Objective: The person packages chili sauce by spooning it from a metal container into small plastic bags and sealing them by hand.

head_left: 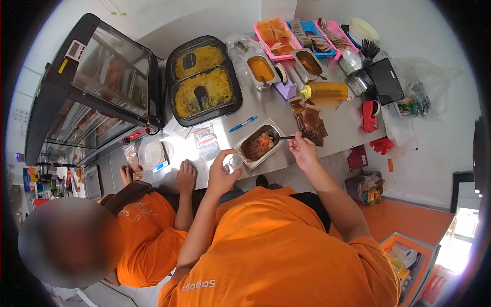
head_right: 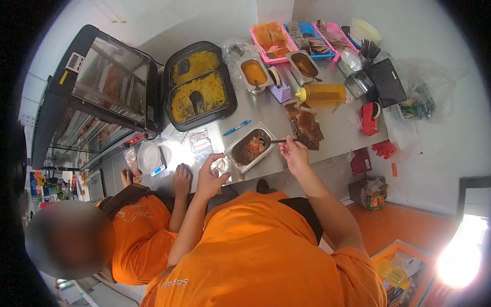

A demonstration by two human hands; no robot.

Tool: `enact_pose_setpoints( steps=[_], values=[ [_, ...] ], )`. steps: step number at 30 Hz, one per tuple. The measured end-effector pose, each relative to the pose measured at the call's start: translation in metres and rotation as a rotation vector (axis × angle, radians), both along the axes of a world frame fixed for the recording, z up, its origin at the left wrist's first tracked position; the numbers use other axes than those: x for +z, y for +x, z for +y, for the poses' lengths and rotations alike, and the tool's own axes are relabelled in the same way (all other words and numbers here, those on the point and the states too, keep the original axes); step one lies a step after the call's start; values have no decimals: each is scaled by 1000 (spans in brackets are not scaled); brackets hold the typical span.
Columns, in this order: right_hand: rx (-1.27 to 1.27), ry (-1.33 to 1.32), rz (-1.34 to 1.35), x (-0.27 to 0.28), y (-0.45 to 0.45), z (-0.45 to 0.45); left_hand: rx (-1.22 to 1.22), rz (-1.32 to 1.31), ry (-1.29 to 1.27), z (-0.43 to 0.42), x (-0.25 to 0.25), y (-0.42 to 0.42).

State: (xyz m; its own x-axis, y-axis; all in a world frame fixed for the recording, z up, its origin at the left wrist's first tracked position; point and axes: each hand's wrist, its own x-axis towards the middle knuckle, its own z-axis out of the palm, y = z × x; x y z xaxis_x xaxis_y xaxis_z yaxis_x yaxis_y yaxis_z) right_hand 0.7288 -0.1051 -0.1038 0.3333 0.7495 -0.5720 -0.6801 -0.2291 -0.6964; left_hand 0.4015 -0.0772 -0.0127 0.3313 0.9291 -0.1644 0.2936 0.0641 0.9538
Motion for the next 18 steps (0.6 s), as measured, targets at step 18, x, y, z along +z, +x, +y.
enact_pose_setpoints(
  steps=[18],
  values=[
    [186,100,-91,86,-1,23,-138,248,321,55,-5,24]
  ],
)
